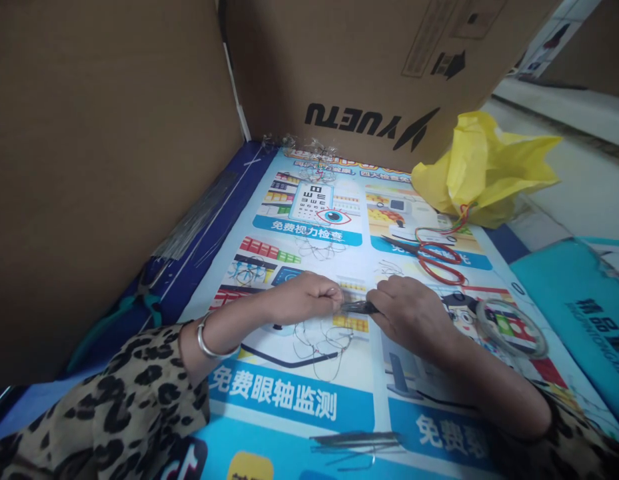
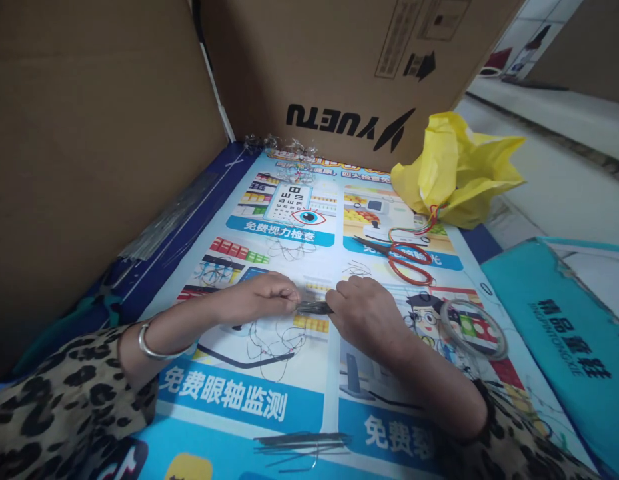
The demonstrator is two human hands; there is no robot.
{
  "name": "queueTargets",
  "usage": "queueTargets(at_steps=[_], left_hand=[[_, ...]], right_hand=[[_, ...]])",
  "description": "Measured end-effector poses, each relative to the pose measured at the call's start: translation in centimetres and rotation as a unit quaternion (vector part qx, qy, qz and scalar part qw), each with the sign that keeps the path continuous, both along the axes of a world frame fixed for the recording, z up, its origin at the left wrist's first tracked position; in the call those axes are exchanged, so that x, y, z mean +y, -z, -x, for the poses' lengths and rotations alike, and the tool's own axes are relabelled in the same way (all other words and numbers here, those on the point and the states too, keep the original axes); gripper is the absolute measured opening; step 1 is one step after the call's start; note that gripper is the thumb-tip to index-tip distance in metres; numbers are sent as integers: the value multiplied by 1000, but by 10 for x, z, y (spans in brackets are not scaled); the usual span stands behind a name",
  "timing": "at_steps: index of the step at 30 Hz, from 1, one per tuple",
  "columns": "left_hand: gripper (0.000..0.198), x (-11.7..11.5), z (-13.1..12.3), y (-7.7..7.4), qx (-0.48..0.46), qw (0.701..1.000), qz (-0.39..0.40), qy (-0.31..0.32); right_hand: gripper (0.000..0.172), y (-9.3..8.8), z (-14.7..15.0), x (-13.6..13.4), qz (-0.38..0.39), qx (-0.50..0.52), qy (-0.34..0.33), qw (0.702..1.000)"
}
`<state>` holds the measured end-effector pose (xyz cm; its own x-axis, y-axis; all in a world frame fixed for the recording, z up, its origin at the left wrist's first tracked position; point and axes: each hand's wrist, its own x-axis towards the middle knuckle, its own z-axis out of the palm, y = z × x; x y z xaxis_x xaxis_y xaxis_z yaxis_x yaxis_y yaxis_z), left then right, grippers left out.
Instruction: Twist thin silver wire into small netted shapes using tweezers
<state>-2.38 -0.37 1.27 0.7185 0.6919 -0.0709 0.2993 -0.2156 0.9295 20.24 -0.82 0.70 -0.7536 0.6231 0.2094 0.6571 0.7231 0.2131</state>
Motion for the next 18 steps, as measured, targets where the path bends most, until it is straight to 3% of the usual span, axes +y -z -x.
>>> queueTargets(at_steps=[8, 18], left_hand=[[11, 0, 4, -2, -8, 996, 74, 44], [12, -1, 3, -3, -12, 995, 53, 79]], right_hand=[[13, 5, -1, 5, -12, 4, -51, 999], [15, 9, 0, 7, -41, -11, -82, 996]])
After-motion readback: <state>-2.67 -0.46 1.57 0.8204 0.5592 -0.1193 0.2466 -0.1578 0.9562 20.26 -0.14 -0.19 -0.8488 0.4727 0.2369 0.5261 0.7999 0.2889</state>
